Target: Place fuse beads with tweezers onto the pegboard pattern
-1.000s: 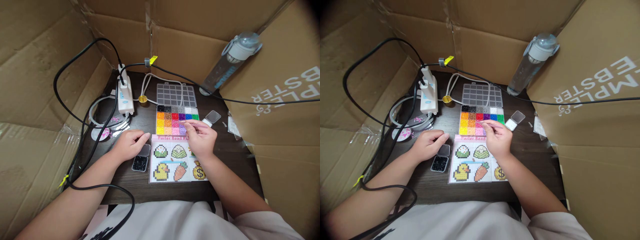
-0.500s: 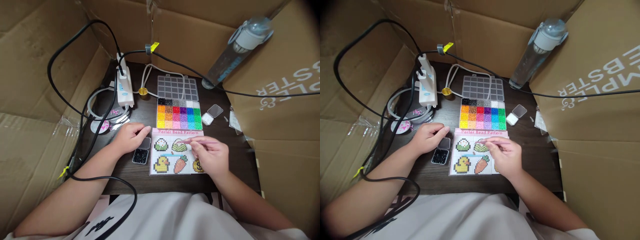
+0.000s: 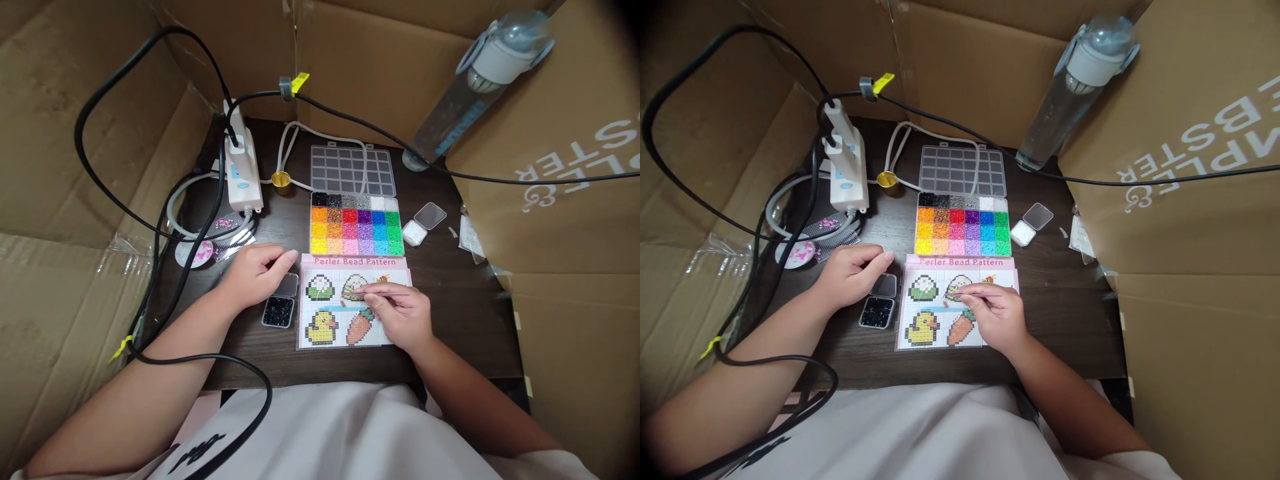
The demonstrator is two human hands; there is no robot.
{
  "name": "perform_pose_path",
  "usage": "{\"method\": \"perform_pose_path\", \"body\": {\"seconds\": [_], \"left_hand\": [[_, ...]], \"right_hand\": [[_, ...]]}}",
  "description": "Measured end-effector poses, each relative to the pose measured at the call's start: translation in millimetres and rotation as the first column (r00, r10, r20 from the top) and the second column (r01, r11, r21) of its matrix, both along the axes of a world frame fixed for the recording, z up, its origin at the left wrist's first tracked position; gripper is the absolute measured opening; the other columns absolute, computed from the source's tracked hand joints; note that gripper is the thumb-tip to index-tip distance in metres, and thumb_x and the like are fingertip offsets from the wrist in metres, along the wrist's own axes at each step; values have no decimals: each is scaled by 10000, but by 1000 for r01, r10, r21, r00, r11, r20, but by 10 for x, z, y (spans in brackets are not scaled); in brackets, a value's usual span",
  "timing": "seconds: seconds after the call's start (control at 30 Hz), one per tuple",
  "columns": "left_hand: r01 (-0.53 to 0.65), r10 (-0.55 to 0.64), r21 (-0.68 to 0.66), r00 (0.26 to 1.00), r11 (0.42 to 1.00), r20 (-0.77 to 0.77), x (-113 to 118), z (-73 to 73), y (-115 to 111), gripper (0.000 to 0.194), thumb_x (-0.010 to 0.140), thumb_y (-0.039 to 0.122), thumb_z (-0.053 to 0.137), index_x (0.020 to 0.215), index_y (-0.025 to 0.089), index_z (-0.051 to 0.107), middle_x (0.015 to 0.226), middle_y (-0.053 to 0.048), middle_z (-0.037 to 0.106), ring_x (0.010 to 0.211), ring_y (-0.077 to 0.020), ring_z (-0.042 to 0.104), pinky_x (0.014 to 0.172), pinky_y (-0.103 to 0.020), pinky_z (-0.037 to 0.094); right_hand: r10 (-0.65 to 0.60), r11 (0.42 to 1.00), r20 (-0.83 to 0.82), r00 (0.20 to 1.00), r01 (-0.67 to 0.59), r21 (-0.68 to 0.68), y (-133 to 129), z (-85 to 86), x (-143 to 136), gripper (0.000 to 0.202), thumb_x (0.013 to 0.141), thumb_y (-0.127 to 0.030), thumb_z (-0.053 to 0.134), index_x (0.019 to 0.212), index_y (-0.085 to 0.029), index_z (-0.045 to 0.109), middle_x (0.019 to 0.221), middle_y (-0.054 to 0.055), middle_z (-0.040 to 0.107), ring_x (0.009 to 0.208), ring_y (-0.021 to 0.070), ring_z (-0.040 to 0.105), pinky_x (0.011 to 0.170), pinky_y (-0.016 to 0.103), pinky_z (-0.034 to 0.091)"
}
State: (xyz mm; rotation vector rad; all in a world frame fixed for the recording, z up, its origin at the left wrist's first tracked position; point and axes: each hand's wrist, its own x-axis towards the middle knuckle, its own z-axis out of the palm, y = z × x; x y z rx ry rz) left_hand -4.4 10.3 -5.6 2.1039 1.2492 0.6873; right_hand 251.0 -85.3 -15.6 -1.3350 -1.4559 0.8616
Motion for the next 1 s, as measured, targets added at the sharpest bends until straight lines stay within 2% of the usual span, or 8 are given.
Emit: {"method": "perform_pose_path", "body": {"seconds": [0.3, 0.4, 0.57, 0.63, 0.77, 1.0], "left_hand": [[1, -1, 7, 1000, 1000, -4, 5, 10, 0, 474, 920, 371, 471, 524, 185, 288, 511, 46, 284, 483, -87, 293, 500, -260, 244], [-1, 1, 6, 1000, 1000, -4, 6, 7, 1, 475, 917, 376, 471, 521, 185, 291, 504, 45, 287, 482, -89, 295, 500, -260, 244], [-18, 18, -6, 1000, 1000, -10, 9, 12, -1, 481, 908, 381, 478, 511, 184, 292, 501, 43, 285, 482, -92, 301, 496, -261, 247], [-26, 26, -12, 1000, 1000, -14, 10, 22, 0, 482, 903, 384, 480, 503, 184, 302, 496, 41, 287, 479, -94, 309, 494, -262, 251], [-30, 30, -16, 999, 999, -25, 13, 39, 7, 476, 898, 407, 479, 497, 183, 353, 485, 35, 336, 475, -97, 342, 493, -260, 268], [-13, 13, 0, 1000, 1000, -28, 4, 35, 19, 482, 900, 392, 475, 490, 181, 335, 488, 36, 319, 477, -95, 336, 501, -257, 268]], "right_hand": [[34, 999, -44, 998, -35, -20, 14, -4, 9, 157, 848, -131, 676, 851, -233, 795, 821, 21, 798, 742, 172, 753, 685, 268, 621], [23, 998, -86, 996, -29, -62, 0, -8, 22, 140, 855, -155, 673, 853, -224, 795, 822, 32, 795, 678, 167, 731, 613, 267, 595], [-104, 993, -185, 977, 93, -66, -5, 30, 145, 99, 845, -205, 698, 860, -212, 795, 686, 30, 752, 432, 108, 538, 400, 241, 418], [-164, 987, -253, 954, 159, -38, 10, 61, 219, 75, 834, -224, 717, 856, -210, 787, 671, 35, 744, 419, 103, 500, 390, 244, 389], [-251, 965, -305, 919, 262, -5, 49, 102, 335, 91, 823, -285, 734, 818, -200, 764, 780, 74, 771, 429, 104, 492, 406, 268, 401], [-224, 974, -394, 891, 214, -70, 92, 12, 300, 112, 806, -294, 753, 805, -182, 754, 691, 61, 734, 407, 92, 475, 389, 257, 357]]}}
